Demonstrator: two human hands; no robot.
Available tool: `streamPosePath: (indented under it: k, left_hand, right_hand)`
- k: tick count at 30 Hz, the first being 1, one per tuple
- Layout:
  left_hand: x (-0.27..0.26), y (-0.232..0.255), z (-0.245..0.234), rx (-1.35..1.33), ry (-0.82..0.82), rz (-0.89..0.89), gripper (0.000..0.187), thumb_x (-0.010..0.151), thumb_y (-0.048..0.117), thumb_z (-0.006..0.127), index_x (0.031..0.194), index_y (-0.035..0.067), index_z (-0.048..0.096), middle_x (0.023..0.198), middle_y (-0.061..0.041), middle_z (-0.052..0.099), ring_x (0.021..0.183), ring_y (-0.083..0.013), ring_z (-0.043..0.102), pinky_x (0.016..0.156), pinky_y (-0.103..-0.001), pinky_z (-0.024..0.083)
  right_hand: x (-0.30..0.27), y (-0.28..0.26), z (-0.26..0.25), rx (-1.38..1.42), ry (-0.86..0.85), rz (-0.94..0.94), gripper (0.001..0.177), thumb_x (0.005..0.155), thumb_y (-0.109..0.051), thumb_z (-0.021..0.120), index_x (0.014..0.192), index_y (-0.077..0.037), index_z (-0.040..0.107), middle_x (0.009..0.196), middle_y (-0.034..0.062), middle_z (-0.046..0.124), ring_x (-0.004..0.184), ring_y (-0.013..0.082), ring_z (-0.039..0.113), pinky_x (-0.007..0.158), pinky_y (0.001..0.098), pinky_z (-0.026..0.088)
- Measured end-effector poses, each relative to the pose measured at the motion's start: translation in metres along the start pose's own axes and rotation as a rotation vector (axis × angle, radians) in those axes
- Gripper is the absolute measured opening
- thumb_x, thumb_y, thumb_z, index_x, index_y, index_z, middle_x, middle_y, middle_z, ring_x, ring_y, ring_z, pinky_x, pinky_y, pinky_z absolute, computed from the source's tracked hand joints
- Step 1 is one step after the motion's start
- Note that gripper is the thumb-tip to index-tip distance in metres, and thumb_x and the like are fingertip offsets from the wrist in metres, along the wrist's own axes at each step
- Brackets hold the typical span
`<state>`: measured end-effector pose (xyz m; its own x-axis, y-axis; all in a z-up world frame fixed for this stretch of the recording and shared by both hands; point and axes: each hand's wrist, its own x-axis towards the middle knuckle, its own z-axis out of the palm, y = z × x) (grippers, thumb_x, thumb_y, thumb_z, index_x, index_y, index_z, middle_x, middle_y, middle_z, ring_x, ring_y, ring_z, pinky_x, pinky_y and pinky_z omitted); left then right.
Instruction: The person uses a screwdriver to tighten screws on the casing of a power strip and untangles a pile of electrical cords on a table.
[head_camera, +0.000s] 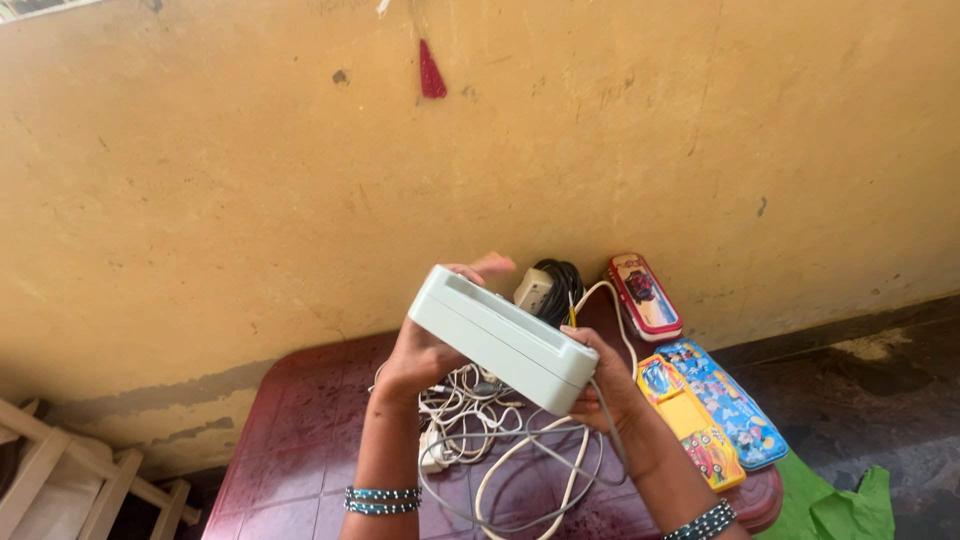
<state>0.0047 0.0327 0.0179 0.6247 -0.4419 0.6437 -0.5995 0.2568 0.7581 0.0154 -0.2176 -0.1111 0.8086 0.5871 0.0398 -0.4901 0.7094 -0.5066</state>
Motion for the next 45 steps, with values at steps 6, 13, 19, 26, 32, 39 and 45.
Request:
streamPosePath:
  k: [6, 13, 19, 26, 32, 39, 45]
  left_hand:
    - [-0.021, -0.017, 0.013, 0.046, 0.399, -0.083, 0.117, 0.045, 0.035, 0.104, 0.141, 0.010, 0.042, 0.127, -0.014, 0.065, 0.125, -0.0299, 0.060, 0.110, -0.041, 0.047]
    - [-0.044, -0.016, -0.031, -0.157, 0.738, -0.152, 0.104, 0.049, 0.048, 0.099, 0.130, 0.001, 0.053, 0.115, -0.013, 0.069, 0.114, -0.0316, 0.068, 0.107, -0.048, 0.056]
    - [-0.092, -0.010, -0.102, -0.424, 1.097, -0.155, 0.075, 0.070, 0.035, 0.087, 0.134, 0.007, 0.060, 0.122, -0.009, 0.070, 0.116, -0.0300, 0.067, 0.105, -0.052, 0.054]
    - [-0.176, 0.001, -0.159, -0.420, 1.277, -0.153, 0.066, 0.081, 0.029, 0.081, 0.140, 0.011, 0.057, 0.132, -0.009, 0.069, 0.128, -0.0273, 0.064, 0.111, -0.046, 0.050]
    - [-0.217, 0.007, -0.192, -0.604, 1.214, -0.032, 0.064, 0.087, 0.030, 0.080, 0.143, 0.008, 0.056, 0.137, -0.009, 0.066, 0.132, -0.0282, 0.062, 0.114, -0.049, 0.052]
    - [-0.233, 0.038, -0.222, -0.715, 1.213, 0.143, 0.067, 0.090, 0.030, 0.080, 0.147, 0.009, 0.053, 0.141, -0.008, 0.066, 0.136, -0.0292, 0.062, 0.114, -0.050, 0.048]
    - [-0.238, 0.039, -0.227, -0.802, 1.353, 0.147, 0.067, 0.083, 0.025, 0.081, 0.143, 0.011, 0.055, 0.138, -0.008, 0.068, 0.133, -0.0283, 0.065, 0.111, -0.049, 0.051]
  right_hand:
    - [-0.008, -0.006, 0.015, -0.410, -0.039, 0.010, 0.049, 0.097, -0.042, 0.051, 0.099, 0.003, 0.070, 0.054, 0.0091, 0.065, 0.031, 0.0028, 0.043, 0.027, 0.0169, 0.035]
    - [-0.010, -0.031, 0.005, -1.315, 0.636, -0.317, 0.038, 0.093, -0.041, 0.063, 0.103, -0.005, 0.074, 0.075, 0.0039, 0.075, 0.070, 0.0148, 0.064, 0.069, 0.0312, 0.052]
    - [-0.014, -0.028, -0.027, -1.996, 0.635, 0.248, 0.016, 0.078, -0.030, 0.075, 0.087, -0.019, 0.081, 0.079, 0.0074, 0.077, 0.076, 0.0221, 0.072, 0.074, 0.0379, 0.054]
    - [-0.014, -0.012, -0.031, -2.105, 0.548, 0.556, 0.021, 0.076, -0.031, 0.082, 0.089, -0.015, 0.079, 0.078, 0.0036, 0.078, 0.082, 0.0205, 0.075, 0.077, 0.0362, 0.055]
    - [-0.016, 0.028, -0.016, -1.935, 0.742, 0.364, 0.027, 0.077, -0.032, 0.081, 0.098, -0.016, 0.076, 0.078, 0.0031, 0.079, 0.083, 0.0203, 0.077, 0.079, 0.0372, 0.055]
    - [-0.019, 0.060, -0.019, -1.888, 0.978, 0.199, 0.045, 0.086, -0.053, 0.071, 0.100, -0.011, 0.075, 0.073, 0.0069, 0.077, 0.076, 0.0223, 0.076, 0.076, 0.0394, 0.055]
    - [-0.007, 0.125, -0.049, -1.433, 0.766, 0.260, 0.050, 0.088, -0.058, 0.065, 0.094, -0.011, 0.082, 0.062, 0.0027, 0.069, 0.043, 0.0117, 0.045, 0.041, 0.0316, 0.033]
